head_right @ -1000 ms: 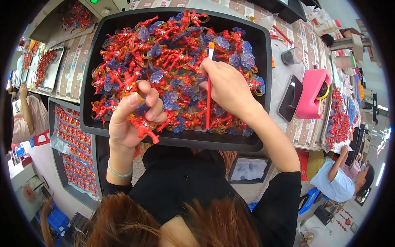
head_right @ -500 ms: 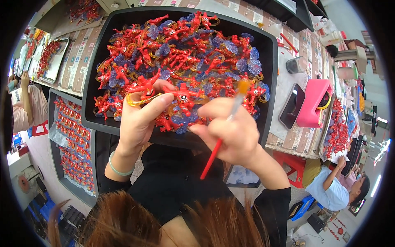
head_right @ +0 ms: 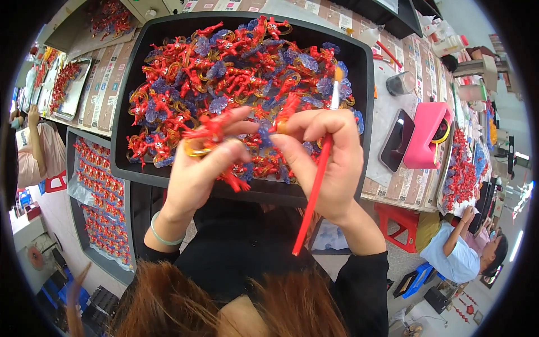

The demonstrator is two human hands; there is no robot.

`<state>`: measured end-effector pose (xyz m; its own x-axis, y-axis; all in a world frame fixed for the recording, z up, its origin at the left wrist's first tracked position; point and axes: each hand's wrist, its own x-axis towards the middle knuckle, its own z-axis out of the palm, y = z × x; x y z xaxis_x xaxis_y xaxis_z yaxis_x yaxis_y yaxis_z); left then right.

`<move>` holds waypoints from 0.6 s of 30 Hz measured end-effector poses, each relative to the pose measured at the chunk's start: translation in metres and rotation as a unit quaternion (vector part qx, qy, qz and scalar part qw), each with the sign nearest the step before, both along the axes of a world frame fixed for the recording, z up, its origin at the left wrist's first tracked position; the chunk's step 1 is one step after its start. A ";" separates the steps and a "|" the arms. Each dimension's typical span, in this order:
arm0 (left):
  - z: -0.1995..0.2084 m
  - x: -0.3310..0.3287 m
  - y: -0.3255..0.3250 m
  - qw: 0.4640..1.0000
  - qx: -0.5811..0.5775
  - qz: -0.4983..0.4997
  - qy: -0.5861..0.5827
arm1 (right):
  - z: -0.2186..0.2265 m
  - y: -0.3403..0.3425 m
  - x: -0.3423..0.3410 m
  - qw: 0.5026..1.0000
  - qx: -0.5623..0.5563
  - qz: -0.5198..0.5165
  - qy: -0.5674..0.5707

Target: The person assembles toy figures by hand using an adhesive applicator, then paints them with a paintbrush.

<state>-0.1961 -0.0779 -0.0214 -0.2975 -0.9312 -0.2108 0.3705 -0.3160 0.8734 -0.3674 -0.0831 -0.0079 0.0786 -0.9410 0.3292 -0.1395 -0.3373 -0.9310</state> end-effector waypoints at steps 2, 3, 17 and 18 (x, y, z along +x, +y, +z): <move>0.000 -0.007 0.003 0.998 0.042 -0.013 0.046 | -0.001 -0.002 0.008 0.997 -0.054 0.019 0.043; -0.004 -0.010 0.004 0.996 0.056 -0.010 0.067 | 0.001 -0.001 0.010 0.998 -0.034 0.052 0.005; -0.013 -0.004 -0.007 0.957 0.141 -0.066 0.246 | 0.008 -0.002 0.019 0.954 0.102 0.106 -0.260; -0.013 -0.002 -0.009 0.959 0.138 -0.067 0.237 | 0.009 -0.006 0.015 0.965 0.067 0.087 -0.237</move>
<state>-0.1983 -0.0870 -0.0349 -0.5343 -0.8059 -0.2549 0.6448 -0.5836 0.4936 -0.3526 -0.0886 0.0008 0.1099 -0.9636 0.2437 0.3605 -0.1899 -0.9132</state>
